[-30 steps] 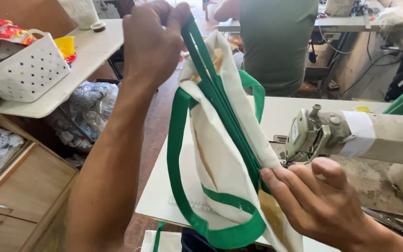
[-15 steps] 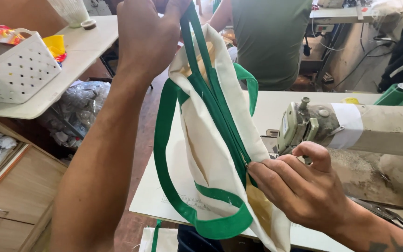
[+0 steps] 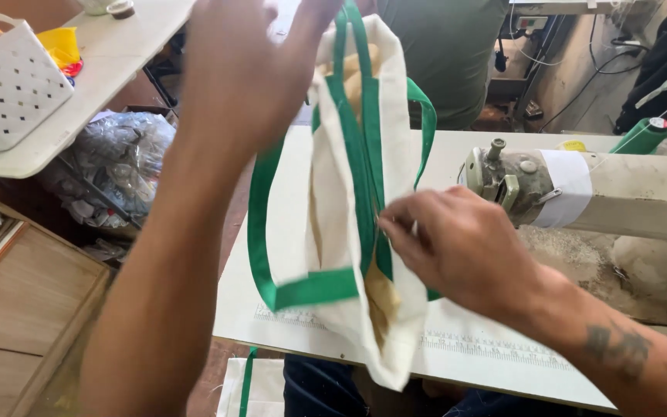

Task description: Attaching green handles to a white canvas bag using an industrial sewing machine

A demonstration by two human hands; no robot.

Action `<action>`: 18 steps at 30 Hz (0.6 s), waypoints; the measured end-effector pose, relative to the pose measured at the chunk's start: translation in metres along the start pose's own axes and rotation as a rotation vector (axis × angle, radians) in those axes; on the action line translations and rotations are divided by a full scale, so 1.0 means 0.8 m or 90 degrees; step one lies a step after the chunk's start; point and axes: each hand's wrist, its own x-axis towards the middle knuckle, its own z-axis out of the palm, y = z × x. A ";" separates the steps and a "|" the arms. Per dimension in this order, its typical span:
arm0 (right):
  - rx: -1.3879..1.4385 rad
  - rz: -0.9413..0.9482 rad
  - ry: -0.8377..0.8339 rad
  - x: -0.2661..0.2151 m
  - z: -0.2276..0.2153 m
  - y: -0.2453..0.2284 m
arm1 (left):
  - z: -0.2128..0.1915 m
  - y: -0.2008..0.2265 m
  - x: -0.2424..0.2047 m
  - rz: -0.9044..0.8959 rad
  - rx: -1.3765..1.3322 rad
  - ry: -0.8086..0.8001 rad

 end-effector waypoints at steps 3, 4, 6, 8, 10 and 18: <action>0.113 0.249 -0.134 0.034 -0.004 0.010 | -0.047 0.100 -0.089 -0.208 0.136 -0.118; 0.145 0.365 -0.185 0.046 -0.006 0.008 | -0.050 0.120 -0.125 -0.159 0.143 -0.083; 0.180 0.477 -0.246 0.066 -0.010 -0.004 | -0.048 0.147 -0.178 -0.120 0.152 -0.050; 0.233 0.619 -0.276 0.081 -0.016 -0.015 | -0.033 0.160 -0.209 -0.088 0.147 0.030; 0.238 0.626 -0.300 0.078 -0.016 -0.025 | -0.026 0.139 -0.238 -0.111 0.228 -0.033; 0.318 0.720 -0.297 0.058 -0.017 -0.041 | -0.010 0.128 -0.236 -0.104 0.450 -0.094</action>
